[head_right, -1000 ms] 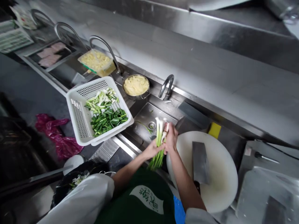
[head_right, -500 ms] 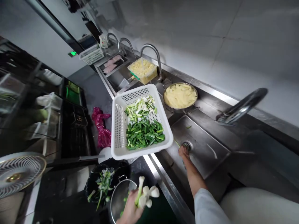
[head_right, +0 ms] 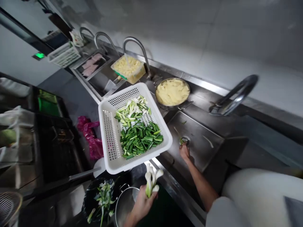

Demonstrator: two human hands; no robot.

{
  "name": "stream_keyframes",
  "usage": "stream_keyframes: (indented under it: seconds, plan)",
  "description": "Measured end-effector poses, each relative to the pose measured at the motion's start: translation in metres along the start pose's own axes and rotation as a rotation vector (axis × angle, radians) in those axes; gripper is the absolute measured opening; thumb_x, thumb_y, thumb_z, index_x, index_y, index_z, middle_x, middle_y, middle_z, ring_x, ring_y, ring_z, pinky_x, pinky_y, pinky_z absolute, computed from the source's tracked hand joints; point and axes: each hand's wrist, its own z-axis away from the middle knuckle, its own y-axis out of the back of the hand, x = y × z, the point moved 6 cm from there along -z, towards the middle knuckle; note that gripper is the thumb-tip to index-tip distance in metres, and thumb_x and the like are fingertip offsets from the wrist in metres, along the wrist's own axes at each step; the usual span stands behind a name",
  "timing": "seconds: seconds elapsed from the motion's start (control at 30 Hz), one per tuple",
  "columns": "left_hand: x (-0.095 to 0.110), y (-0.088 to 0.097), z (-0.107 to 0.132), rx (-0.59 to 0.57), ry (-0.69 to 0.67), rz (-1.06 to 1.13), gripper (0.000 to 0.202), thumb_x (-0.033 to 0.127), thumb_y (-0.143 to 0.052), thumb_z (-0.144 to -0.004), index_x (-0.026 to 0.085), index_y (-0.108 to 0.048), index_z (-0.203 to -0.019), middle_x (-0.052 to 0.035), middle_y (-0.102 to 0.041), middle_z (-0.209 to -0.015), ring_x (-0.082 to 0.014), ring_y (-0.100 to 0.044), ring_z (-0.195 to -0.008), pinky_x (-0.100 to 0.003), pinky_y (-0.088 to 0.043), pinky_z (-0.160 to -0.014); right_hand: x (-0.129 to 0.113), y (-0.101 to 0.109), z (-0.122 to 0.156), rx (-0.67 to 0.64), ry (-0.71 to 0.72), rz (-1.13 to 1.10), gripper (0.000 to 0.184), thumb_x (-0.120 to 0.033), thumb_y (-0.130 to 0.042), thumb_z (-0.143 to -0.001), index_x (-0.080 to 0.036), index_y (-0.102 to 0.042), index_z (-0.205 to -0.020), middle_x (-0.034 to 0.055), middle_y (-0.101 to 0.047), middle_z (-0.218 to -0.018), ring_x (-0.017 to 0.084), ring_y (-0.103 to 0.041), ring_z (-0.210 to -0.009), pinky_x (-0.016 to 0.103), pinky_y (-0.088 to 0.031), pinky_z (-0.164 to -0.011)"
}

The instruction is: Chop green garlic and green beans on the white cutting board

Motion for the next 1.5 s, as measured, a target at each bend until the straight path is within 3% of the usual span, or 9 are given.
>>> stream_keyframes:
  seconds: [0.17, 0.37, 0.6, 0.8, 1.03, 1.13, 1.33, 1.4, 1.5]
  plan:
    - [0.058, -0.046, -0.055, -0.058, -0.028, 0.247, 0.048, 0.062, -0.064, -0.087, 0.017, -0.063, -0.071, -0.0020, -0.061, -0.064, -0.0150, -0.057, -0.061, -0.024, -0.047, -0.058, -0.002, 0.077, 0.119, 0.112, -0.133, -0.134, 0.040, -0.056, -0.043, -0.094, -0.022, -0.059, -0.080, -0.0022, -0.056, -0.056, 0.016, -0.054, -0.047, 0.026, -0.043, -0.048]
    - [0.126, -0.132, -0.064, -0.357, 0.042, 0.645, 0.052, 0.061, -0.082, -0.071, 0.017, -0.059, -0.083, -0.0030, -0.069, -0.071, -0.0143, -0.066, -0.061, -0.023, -0.052, -0.058, -0.027, 0.129, 0.261, 0.153, 0.009, -0.396, 0.038, -0.054, -0.050, -0.095, -0.020, -0.067, -0.089, 0.0051, -0.070, -0.082, 0.020, -0.067, -0.075, 0.031, -0.055, -0.073]
    - [0.159, -0.173, -0.053, -0.551, -0.190, 0.255, 0.046, 0.056, -0.064, -0.087, 0.018, -0.058, -0.111, -0.0030, -0.070, -0.084, -0.0133, -0.063, -0.054, -0.024, -0.049, -0.051, 0.123, 0.257, 0.376, 0.577, -0.563, 0.453, 0.044, -0.035, -0.047, -0.094, -0.012, -0.066, -0.127, 0.0298, -0.060, -0.132, 0.046, -0.057, -0.122, 0.066, -0.046, -0.093]
    - [0.200, -0.212, -0.021, -0.469, -0.536, -0.715, 0.037, 0.017, -0.055, -0.089, 0.022, -0.061, -0.126, -0.0096, -0.074, -0.111, -0.0253, -0.072, -0.098, -0.034, -0.055, -0.084, 0.207, 0.278, 0.383, 0.164, -0.435, 0.454, 0.059, -0.030, -0.047, -0.089, -0.010, -0.048, -0.145, 0.0243, -0.068, -0.117, 0.037, -0.070, -0.100, 0.047, -0.054, -0.085]
    - [0.194, -0.236, 0.030, -0.352, -0.431, -1.244, 0.045, 0.014, -0.053, -0.093, 0.019, -0.053, -0.137, -0.0159, -0.074, -0.104, -0.0288, -0.074, -0.092, -0.036, -0.055, -0.081, 0.261, 0.341, 0.412, 0.377, -0.341, -0.005, 0.048, -0.045, -0.053, -0.076, -0.025, -0.067, -0.118, 0.0091, -0.073, -0.079, 0.033, -0.072, -0.078, 0.040, -0.055, -0.068]
    - [0.201, -0.285, 0.035, -0.372, -0.502, -1.296, 0.047, 0.013, -0.051, -0.095, 0.015, -0.049, -0.142, -0.0173, -0.072, -0.105, -0.0288, -0.074, -0.094, -0.037, -0.055, -0.083, 0.279, 0.363, 0.438, 0.421, -0.342, -0.122, 0.036, -0.050, -0.052, -0.079, -0.025, -0.071, -0.095, 0.0077, -0.068, -0.064, 0.031, -0.070, -0.069, 0.036, -0.051, -0.060]
    - [0.231, -0.447, 0.041, -0.421, -0.736, -1.280, 0.056, 0.024, -0.045, -0.102, 0.015, -0.032, -0.156, -0.0231, -0.058, -0.131, -0.0336, -0.061, -0.119, -0.045, -0.051, -0.096, 0.293, 0.381, 0.460, 0.461, -0.384, -0.135, 0.033, -0.039, -0.048, -0.086, -0.020, -0.071, -0.100, 0.0076, -0.074, -0.077, 0.024, -0.070, -0.076, 0.029, -0.049, -0.065]
    - [0.235, -0.471, 0.041, -0.404, -0.778, -1.223, 0.073, 0.038, -0.062, -0.096, 0.017, -0.030, -0.158, -0.0244, -0.051, -0.140, -0.0377, -0.053, -0.127, -0.047, -0.051, -0.097, 0.295, 0.379, 0.465, 0.452, -0.378, -0.094, 0.036, -0.036, -0.048, -0.088, -0.019, -0.070, -0.110, 0.0102, -0.077, -0.092, 0.025, -0.071, -0.085, 0.029, -0.051, -0.073]
    - [0.232, -0.468, 0.035, -0.407, -0.818, -1.088, 0.085, 0.048, -0.072, -0.089, 0.018, -0.032, -0.157, -0.0229, -0.046, -0.145, -0.0378, -0.048, -0.131, -0.049, -0.050, -0.099, 0.294, 0.371, 0.474, 0.429, -0.327, -0.058, 0.041, -0.035, -0.047, -0.091, -0.019, -0.068, -0.122, 0.0125, -0.077, -0.108, 0.027, -0.071, -0.096, 0.031, -0.052, -0.081]
